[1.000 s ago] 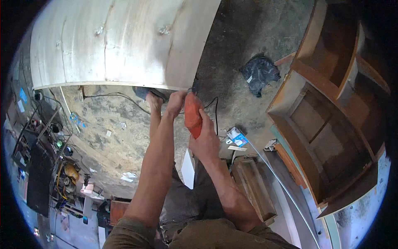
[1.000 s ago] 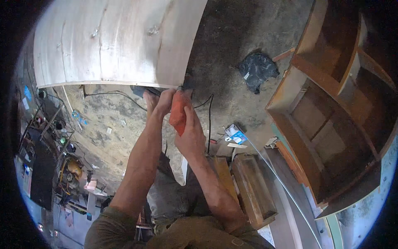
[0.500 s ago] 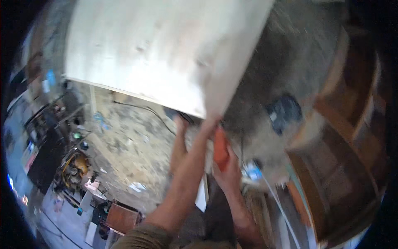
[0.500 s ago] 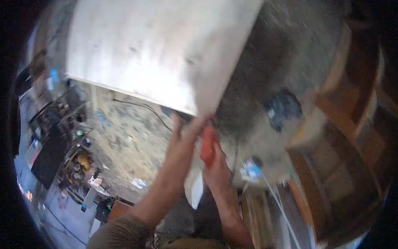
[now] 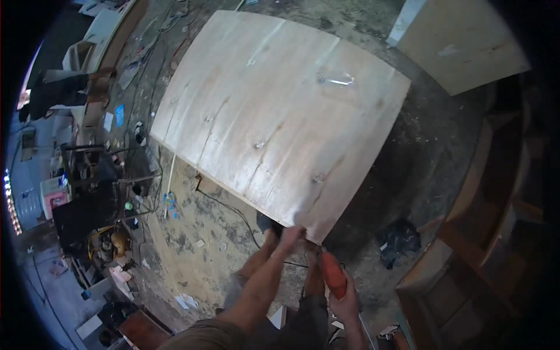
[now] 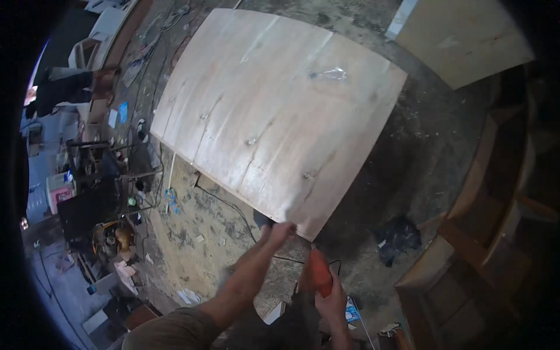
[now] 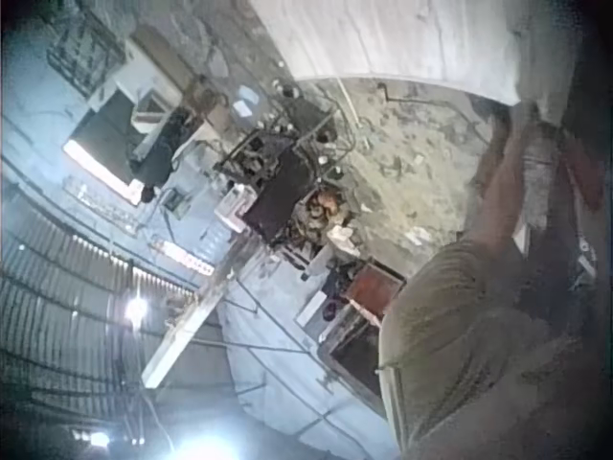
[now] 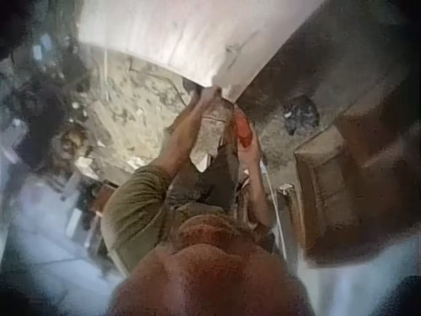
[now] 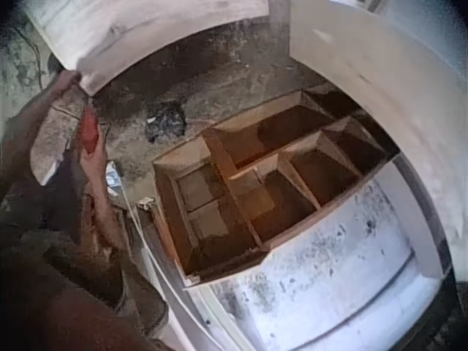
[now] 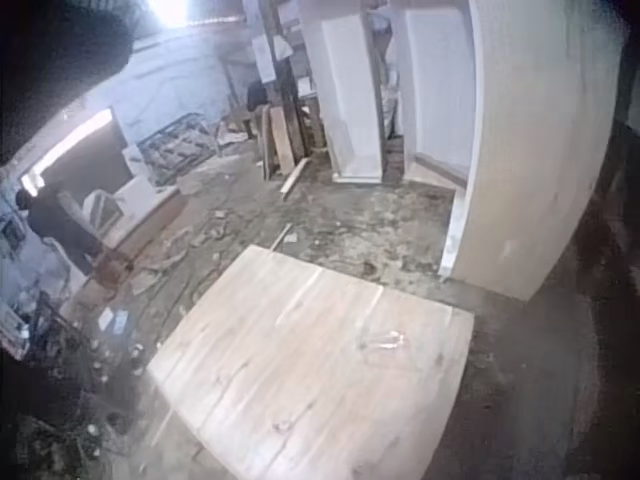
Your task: The person drills holes in wood panels using a power drill.
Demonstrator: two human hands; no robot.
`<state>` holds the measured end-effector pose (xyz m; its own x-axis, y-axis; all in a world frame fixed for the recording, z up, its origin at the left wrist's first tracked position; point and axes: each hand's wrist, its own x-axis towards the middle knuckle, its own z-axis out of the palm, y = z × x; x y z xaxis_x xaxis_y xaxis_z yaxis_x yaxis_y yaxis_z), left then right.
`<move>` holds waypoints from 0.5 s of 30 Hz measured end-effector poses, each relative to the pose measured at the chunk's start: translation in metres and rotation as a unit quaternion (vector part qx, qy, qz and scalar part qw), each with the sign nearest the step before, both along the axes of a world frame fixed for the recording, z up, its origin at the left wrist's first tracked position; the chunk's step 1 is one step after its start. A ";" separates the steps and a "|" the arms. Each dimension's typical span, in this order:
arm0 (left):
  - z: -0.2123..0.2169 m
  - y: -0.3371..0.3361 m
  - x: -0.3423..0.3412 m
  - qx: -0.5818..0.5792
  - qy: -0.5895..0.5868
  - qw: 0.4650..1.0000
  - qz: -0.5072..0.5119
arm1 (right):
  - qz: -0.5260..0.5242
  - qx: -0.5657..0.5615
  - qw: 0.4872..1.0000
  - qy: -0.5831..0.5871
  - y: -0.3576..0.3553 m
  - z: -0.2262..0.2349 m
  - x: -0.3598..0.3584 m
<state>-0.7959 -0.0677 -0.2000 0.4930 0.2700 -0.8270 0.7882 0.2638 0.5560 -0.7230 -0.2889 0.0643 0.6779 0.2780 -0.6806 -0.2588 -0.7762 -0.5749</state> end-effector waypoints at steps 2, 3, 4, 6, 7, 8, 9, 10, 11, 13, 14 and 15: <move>0.013 0.047 0.009 0.043 -0.082 0.996 0.001 | 0.016 -0.017 1.000 0.004 0.012 0.001 0.024; 0.017 0.074 0.021 -0.100 -0.083 0.982 0.136 | 0.034 -0.005 0.999 -0.027 0.020 -0.001 0.037; 0.023 0.097 0.036 -0.113 -0.134 0.967 0.183 | 0.049 0.009 0.996 -0.068 0.030 -0.006 0.050; 0.038 0.150 0.073 -0.112 -0.237 0.958 0.114 | 0.037 -0.006 0.998 -0.056 0.051 -0.018 0.076; 0.045 0.170 0.097 -0.194 -0.237 0.940 0.149 | 0.030 -0.011 0.998 -0.055 0.060 -0.023 0.087; 0.051 0.189 0.128 -0.223 -0.254 0.931 0.135 | 0.022 -0.016 0.998 -0.051 0.073 -0.031 0.098; 0.057 0.205 0.160 -0.202 -0.253 0.942 0.092 | 0.023 -0.035 0.998 -0.049 0.084 -0.037 0.106; 0.061 0.216 0.193 -0.161 -0.203 0.964 0.066 | 0.023 -0.056 0.997 -0.052 0.093 -0.042 0.112; 0.066 0.228 0.230 -0.045 -0.235 0.970 -0.045 | 0.017 -0.063 0.997 -0.035 0.103 -0.046 0.116; 0.075 0.235 0.305 0.014 -0.272 0.952 -0.137 | 0.031 -0.105 0.994 -0.026 0.120 -0.055 0.123; 0.078 0.234 0.345 0.034 -0.266 0.946 -0.183 | 0.023 -0.101 0.994 -0.020 0.126 -0.058 0.128; 0.081 0.229 0.383 0.114 -0.275 0.923 -0.244 | 0.013 -0.106 0.994 -0.017 0.129 -0.058 0.129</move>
